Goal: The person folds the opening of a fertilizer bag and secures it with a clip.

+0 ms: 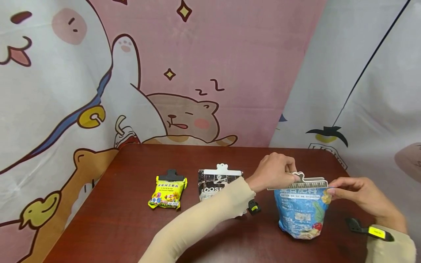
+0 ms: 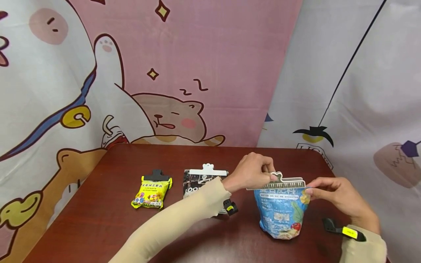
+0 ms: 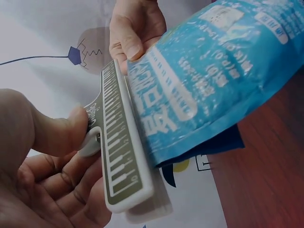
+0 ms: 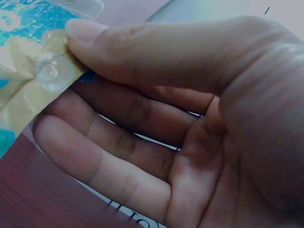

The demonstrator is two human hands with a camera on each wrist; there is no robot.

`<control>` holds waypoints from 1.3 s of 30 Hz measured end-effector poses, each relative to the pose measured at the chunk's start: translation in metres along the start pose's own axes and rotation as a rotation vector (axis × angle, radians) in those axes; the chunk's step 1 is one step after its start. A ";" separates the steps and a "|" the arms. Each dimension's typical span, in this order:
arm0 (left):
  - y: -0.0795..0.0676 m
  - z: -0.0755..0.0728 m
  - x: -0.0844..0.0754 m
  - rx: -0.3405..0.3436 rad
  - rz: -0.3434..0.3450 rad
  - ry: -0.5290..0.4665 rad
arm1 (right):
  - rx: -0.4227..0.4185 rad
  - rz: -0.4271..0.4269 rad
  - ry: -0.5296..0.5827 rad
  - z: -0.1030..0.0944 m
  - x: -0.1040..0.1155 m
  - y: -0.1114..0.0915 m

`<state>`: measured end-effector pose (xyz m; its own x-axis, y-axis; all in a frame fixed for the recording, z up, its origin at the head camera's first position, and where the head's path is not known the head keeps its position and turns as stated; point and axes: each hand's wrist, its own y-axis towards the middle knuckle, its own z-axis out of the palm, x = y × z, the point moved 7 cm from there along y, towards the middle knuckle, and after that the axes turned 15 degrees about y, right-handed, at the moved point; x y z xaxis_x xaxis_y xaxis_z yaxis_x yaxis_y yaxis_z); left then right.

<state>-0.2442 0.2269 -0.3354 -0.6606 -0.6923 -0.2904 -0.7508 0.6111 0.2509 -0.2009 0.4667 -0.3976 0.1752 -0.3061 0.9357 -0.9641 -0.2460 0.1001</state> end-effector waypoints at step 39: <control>0.010 0.017 -0.017 0.004 0.056 0.049 | 0.074 0.116 0.100 -0.010 -0.014 -0.006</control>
<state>-0.2403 0.2516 -0.3432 -0.7013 -0.6746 -0.2303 -0.7123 0.6513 0.2616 -0.1999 0.4813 -0.4082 0.0390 -0.2440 0.9690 -0.9586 -0.2828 -0.0326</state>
